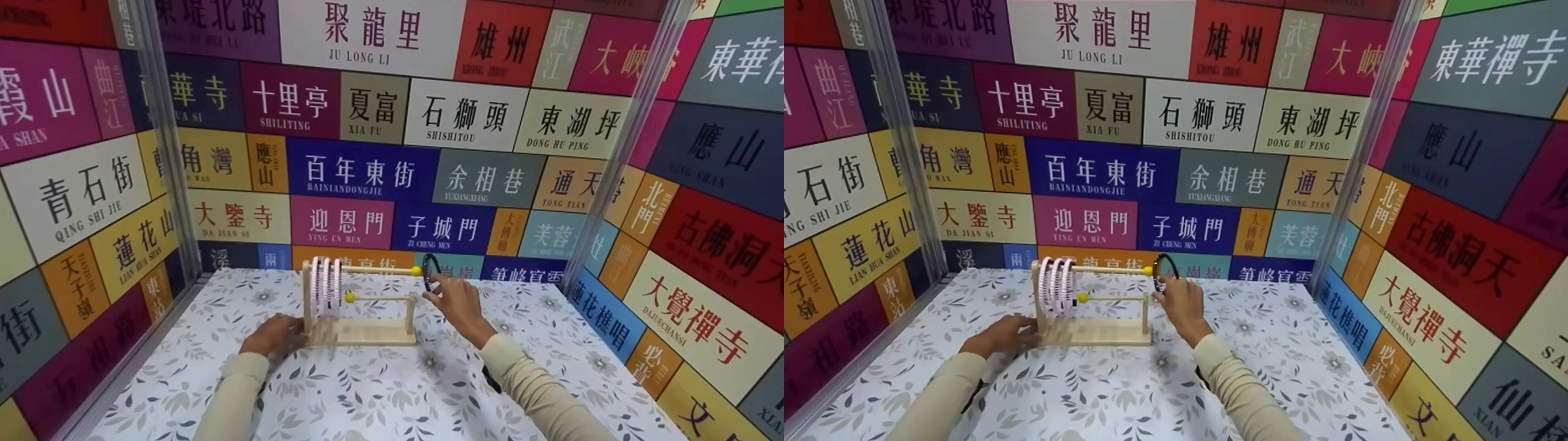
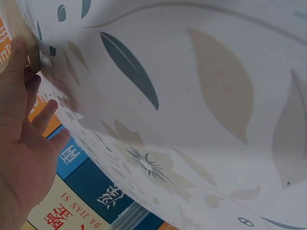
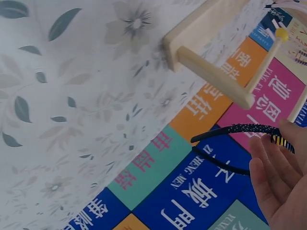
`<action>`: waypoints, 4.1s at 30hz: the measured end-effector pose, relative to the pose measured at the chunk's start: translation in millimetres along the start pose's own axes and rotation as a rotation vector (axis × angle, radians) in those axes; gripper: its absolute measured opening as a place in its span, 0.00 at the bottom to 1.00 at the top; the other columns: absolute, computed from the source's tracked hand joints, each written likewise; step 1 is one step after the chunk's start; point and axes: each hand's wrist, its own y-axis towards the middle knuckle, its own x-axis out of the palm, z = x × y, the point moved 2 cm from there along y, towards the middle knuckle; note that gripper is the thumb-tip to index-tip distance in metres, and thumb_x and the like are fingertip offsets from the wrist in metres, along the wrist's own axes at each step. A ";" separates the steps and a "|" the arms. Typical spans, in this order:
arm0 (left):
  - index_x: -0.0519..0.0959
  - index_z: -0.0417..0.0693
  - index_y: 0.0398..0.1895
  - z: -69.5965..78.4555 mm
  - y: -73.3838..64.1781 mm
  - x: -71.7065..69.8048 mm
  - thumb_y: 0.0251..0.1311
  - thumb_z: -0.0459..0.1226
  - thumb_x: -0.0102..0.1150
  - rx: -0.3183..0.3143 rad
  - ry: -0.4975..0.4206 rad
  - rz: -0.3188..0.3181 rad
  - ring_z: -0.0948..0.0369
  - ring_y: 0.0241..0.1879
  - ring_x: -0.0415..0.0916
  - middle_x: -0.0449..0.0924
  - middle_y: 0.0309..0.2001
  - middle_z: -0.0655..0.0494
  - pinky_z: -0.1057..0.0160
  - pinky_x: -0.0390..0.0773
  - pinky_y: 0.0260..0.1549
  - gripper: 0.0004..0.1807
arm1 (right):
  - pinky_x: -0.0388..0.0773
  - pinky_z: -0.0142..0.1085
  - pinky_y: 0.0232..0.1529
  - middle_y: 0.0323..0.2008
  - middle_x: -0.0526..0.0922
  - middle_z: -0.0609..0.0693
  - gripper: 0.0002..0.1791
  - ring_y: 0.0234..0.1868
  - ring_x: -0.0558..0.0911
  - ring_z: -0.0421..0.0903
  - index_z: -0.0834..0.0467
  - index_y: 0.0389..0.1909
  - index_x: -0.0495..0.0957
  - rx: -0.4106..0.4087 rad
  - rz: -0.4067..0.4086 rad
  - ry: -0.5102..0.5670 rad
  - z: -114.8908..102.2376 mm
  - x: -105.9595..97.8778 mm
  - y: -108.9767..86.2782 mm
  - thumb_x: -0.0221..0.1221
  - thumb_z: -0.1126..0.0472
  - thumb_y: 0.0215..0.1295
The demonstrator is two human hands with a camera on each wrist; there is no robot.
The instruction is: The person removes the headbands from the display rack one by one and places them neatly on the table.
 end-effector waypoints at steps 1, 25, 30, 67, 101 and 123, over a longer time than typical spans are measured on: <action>0.79 0.47 0.67 0.3 0.1 -0.1 0.69 0.42 0.66 -0.006 -0.002 -0.003 0.41 0.65 0.74 0.81 0.62 0.45 0.37 0.70 0.67 0.25 | 0.82 0.42 0.21 0.33 0.91 0.51 0.18 0.27 0.88 0.46 0.54 0.50 0.87 0.007 -0.007 -0.005 3.5 1.0 -2.5 0.72 0.49 0.64; 0.78 0.50 0.69 -5.7 7.1 2.9 0.68 0.44 0.67 -0.056 -0.042 -0.036 0.42 0.67 0.72 0.80 0.65 0.46 0.37 0.69 0.68 0.27 | 0.85 0.44 0.27 0.31 0.91 0.50 0.10 0.27 0.87 0.46 0.54 0.37 0.90 0.030 -0.139 -0.085 64.1 35.3 -53.6 0.77 0.56 0.56; 0.79 0.50 0.68 -4.2 4.8 1.4 0.69 0.43 0.67 -0.056 -0.035 -0.020 0.43 0.67 0.73 0.80 0.64 0.46 0.38 0.70 0.67 0.26 | 0.86 0.47 0.28 0.30 0.90 0.50 0.10 0.30 0.88 0.50 0.55 0.33 0.91 0.004 -0.117 -0.067 72.3 48.3 -58.6 0.80 0.62 0.49; 0.78 0.48 0.69 6.1 12.2 2.9 0.70 0.43 0.65 -0.036 -0.015 -0.035 0.43 0.68 0.72 0.78 0.67 0.46 0.39 0.69 0.69 0.26 | 0.88 0.51 0.42 0.40 0.91 0.53 0.11 0.41 0.90 0.53 0.57 0.41 0.91 0.066 -0.144 -0.023 84.9 55.6 -49.7 0.76 0.66 0.56; 0.87 0.51 0.56 -7.7 18.2 0.1 0.64 0.44 0.72 -0.048 0.042 0.002 0.47 0.57 0.80 0.86 0.52 0.51 0.42 0.77 0.62 0.18 | 0.86 0.38 0.27 0.39 0.92 0.51 0.16 0.32 0.90 0.44 0.54 0.47 0.90 -0.175 -0.157 0.086 -60.1 51.2 4.3 0.74 0.50 0.62; 0.88 0.51 0.53 -3.2 17.1 0.4 0.65 0.43 0.71 -0.037 0.081 0.017 0.50 0.53 0.83 0.87 0.49 0.53 0.45 0.80 0.59 0.15 | 0.84 0.37 0.25 0.37 0.92 0.49 0.19 0.34 0.90 0.45 0.55 0.47 0.90 -0.131 -0.115 0.272 -136.2 74.6 23.9 0.72 0.45 0.63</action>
